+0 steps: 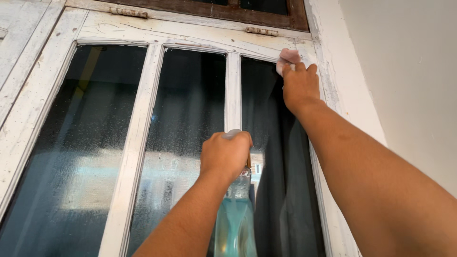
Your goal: The person cleans a window pane by spraying liquid from a bottle and wiping the glass with a cloth.
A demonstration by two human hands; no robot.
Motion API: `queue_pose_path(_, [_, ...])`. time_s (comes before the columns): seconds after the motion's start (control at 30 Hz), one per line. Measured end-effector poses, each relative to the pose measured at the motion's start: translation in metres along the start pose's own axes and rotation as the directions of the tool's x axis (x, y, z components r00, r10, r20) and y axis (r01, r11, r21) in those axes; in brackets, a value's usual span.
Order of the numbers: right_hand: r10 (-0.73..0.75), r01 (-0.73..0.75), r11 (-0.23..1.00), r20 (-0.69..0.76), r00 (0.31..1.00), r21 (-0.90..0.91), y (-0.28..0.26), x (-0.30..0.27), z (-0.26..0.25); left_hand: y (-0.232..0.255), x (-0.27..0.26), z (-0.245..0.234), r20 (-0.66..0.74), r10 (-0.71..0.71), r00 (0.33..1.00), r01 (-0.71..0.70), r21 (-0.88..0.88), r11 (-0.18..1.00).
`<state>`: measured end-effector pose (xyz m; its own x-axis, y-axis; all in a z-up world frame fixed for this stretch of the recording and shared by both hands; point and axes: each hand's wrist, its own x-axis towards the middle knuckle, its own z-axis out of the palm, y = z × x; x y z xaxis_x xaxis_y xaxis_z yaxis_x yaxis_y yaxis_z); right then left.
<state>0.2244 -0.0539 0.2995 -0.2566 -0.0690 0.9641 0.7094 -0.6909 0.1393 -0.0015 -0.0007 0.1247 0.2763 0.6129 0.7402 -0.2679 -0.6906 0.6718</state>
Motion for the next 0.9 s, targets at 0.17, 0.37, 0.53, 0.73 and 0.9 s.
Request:
queue_pose_path(0.17, [0.114, -0.114, 0.991, 0.006, 0.993, 0.068, -0.012, 0.003, 0.003, 0.000, -0.002, -0.003, -0.001, -0.036, 0.999, 0.035, -0.078, 0.996])
queue_pose_path(0.37, [-0.019, 0.012, 0.994, 0.064, 0.998, 0.107, -0.037, 0.019, -0.011, -0.008, -0.001, -0.001, 0.020, -0.006, 1.000, 0.008, -0.122, 0.993])
queue_pose_path(0.53, [-0.202, 0.193, 0.963, 0.033, 0.979, 0.187, -0.046, 0.024, -0.024, -0.014, 0.000, -0.001, 0.007, -0.029, 1.000, 0.030, -0.199, 0.979])
queue_pose_path(0.73, [-0.300, 0.270, 0.937, 0.118, 0.947, 0.223, -0.053, 0.028, -0.038, -0.021, 0.004, 0.000, -0.006, -0.001, 1.000, 0.000, -0.196, 0.981])
queue_pose_path(0.9, [-0.325, 0.276, 0.903, 0.100, 0.941, 0.329, -0.051, 0.003, -0.049, -0.020, 0.003, 0.000, -0.027, -0.020, 0.999, 0.015, -0.169, 0.986])
